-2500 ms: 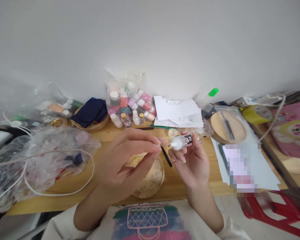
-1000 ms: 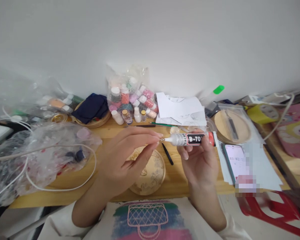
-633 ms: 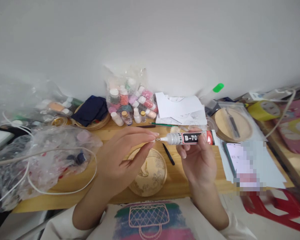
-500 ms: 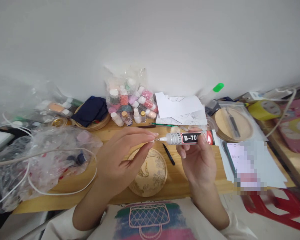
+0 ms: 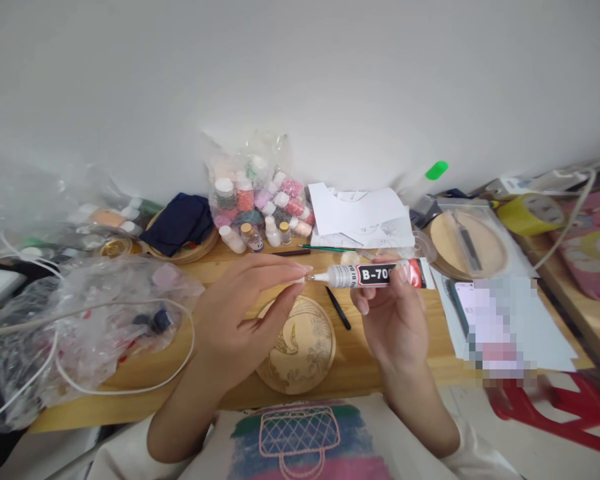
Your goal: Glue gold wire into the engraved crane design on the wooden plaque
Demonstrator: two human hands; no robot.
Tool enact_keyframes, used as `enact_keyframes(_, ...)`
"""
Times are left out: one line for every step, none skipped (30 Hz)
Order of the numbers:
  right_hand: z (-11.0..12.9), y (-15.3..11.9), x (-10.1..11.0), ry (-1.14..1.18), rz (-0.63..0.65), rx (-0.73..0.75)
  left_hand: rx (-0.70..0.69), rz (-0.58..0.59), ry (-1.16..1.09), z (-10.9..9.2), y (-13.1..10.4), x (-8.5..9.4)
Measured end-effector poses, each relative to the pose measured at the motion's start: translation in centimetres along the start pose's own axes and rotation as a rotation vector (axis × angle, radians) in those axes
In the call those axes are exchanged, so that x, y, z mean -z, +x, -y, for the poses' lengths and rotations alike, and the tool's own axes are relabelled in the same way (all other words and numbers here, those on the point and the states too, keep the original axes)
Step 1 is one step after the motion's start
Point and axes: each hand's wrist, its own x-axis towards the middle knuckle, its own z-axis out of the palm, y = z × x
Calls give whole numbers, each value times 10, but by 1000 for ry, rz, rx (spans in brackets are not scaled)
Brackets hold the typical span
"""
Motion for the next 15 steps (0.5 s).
enact_keyframes(-1, 0, 0, 0, 0, 6, -2, 1, 6, 0, 0, 0)
enact_keyframes(-2, 0, 1, -1, 0, 11, -2, 4, 26, 0, 1, 0)
enact_keyframes(-3, 1, 1, -3, -4, 13, -4, 12, 55, 0, 1, -1)
enact_keyframes(-6, 1, 2, -9, -10, 5, -4, 31, 94, 0, 2, -2)
enact_keyframes(-10, 1, 2, -19, -17, -18, -15, 61, 139, 0, 3, -4)
enact_keyframes(-15, 0, 2, -33, -20, -58, -34, 107, 184, 1, 3, -6)
enact_keyframes(-20, 0, 3, -47, -20, -103, -48, 174, 230, 2, 3, -9)
enact_keyframes(-27, -1, 3, -57, -15, -150, -61, 252, 275, 4, 2, -13)
enact_keyframes(-34, -1, 4, -65, -9, -193, -69, 329, 320, 6, 1, -17)
enact_keyframes(-42, -2, 5, -66, -8, -224, -67, 400, 366, 9, -1, -20)
enact_keyframes(-49, -2, 6, -66, -6, -256, -57, 453, 405, 13, -3, -24)
enact_keyframes(-55, -1, 8, -66, -6, -292, -43, 490, 439, 18, -6, -28)
enact_keyframes(-61, -1, 11, -69, 2, -336, -32, 521, 468, 24, -9, -31)
enact_keyframes(-65, 0, 14, -80, 18, -383, -19, 543, 494, 31, -13, -34)
enact_keyframes(-69, 2, 16, -97, 32, -420, -8, 567, 516, 38, -16, -35)
